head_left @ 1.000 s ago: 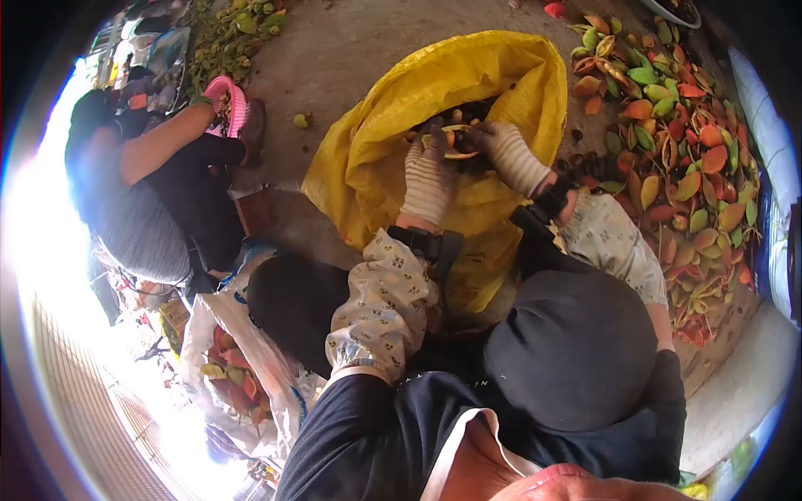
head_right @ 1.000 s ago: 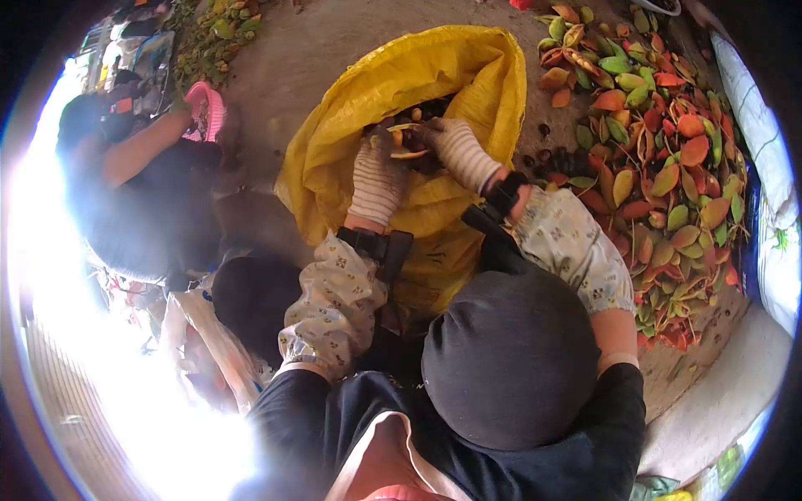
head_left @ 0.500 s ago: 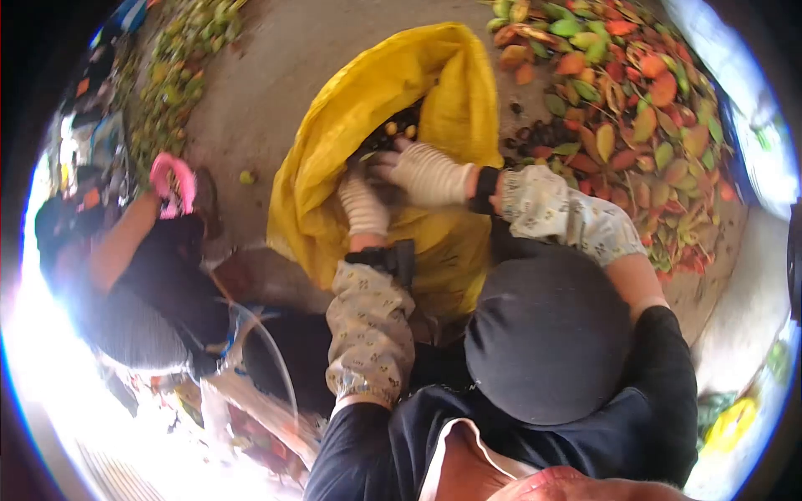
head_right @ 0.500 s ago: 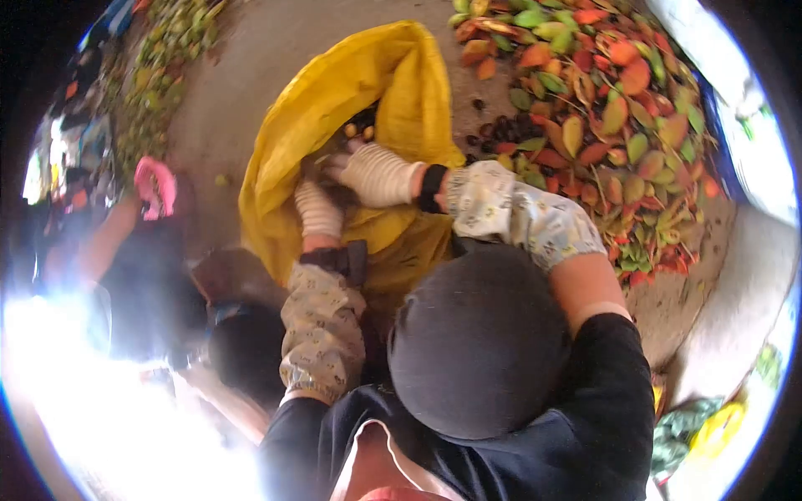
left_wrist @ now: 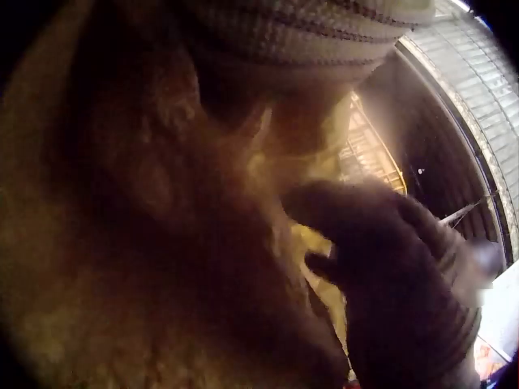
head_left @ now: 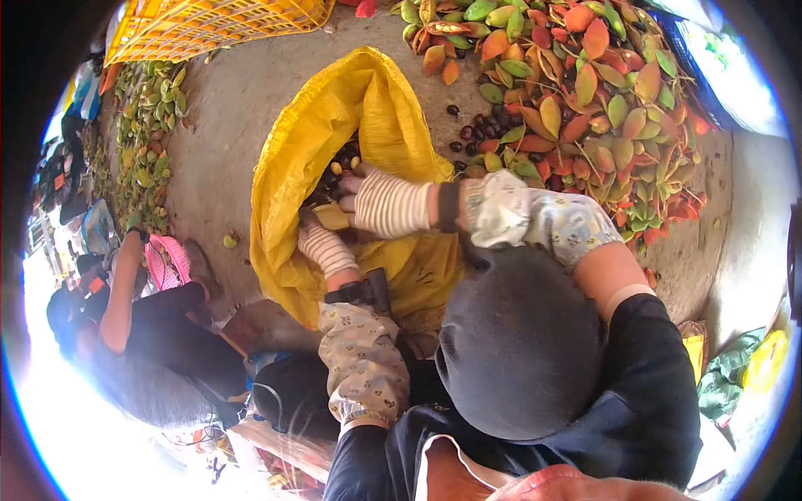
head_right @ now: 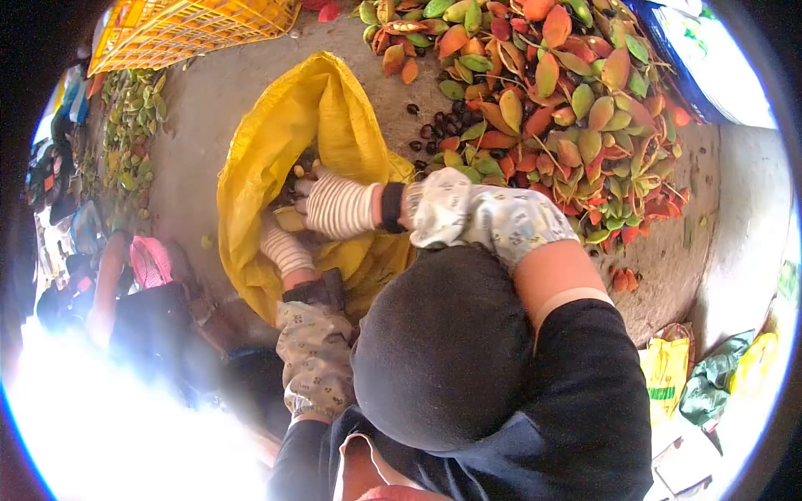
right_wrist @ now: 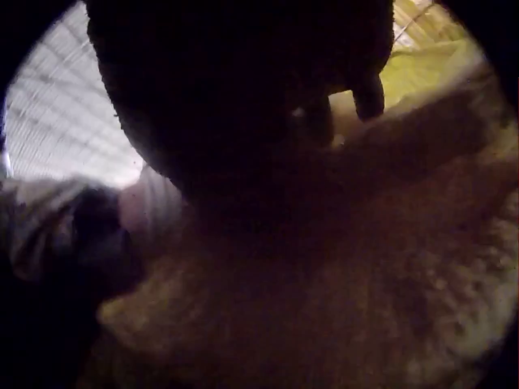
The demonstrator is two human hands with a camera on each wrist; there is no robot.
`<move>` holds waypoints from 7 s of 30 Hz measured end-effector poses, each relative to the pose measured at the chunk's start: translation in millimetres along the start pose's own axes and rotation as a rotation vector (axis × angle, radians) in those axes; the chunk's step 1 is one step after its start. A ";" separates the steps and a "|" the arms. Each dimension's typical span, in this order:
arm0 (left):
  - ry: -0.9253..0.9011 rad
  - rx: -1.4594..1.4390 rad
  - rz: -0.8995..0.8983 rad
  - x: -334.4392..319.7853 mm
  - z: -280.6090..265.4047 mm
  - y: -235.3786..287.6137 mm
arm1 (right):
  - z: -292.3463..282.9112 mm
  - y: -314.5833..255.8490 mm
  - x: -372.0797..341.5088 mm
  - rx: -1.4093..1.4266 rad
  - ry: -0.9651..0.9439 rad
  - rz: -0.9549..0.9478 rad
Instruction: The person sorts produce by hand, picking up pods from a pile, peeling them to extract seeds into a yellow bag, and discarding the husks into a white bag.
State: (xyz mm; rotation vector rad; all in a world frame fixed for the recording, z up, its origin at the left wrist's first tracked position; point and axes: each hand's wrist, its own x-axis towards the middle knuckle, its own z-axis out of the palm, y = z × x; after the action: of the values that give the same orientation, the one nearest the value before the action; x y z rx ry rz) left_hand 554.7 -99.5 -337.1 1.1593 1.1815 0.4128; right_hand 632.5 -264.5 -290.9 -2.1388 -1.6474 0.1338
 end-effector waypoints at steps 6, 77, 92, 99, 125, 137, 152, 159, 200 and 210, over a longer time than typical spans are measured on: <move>-0.251 0.181 0.113 24.0 -24.0 -17.8 | -48.6 76.2 -89.6 -0.235 0.184 0.678; -0.767 0.508 0.252 -52.7 3.7 39.7 | 19.7 70.2 14.8 1.705 -0.062 0.667; -0.645 -0.015 -0.081 -34.3 -2.7 27.0 | 17.3 15.3 15.7 1.121 0.389 0.689; -0.471 0.690 0.801 -43.6 11.9 7.3 | 45.3 31.3 37.7 1.460 0.267 1.156; -0.610 0.146 0.064 -29.9 11.2 14.3 | 24.1 36.0 34.3 0.773 -0.397 0.587; -0.398 0.169 0.023 -14.1 3.9 -9.3 | 78.2 17.7 39.4 0.477 -0.212 0.478; -0.242 0.111 0.085 -52.7 9.0 66.9 | 41.2 82.2 -5.0 0.697 0.038 0.490; 0.053 0.050 0.607 -128.6 -137.9 183.9 | 118.9 126.1 -38.5 0.538 0.060 0.573; -1.057 0.728 0.248 -141.5 119.1 -63.8 | -36.9 111.1 -205.6 -0.571 -0.149 1.080; -0.980 0.549 0.169 -131.8 98.1 -24.6 | -39.2 85.7 -217.5 -0.436 -0.016 0.961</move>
State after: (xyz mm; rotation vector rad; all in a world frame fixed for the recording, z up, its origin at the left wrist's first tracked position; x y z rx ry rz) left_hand 581.8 -259.0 -299.2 1.6569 0.3199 -0.3792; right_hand 660.0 -496.7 -329.3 -3.0927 -0.5394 0.0745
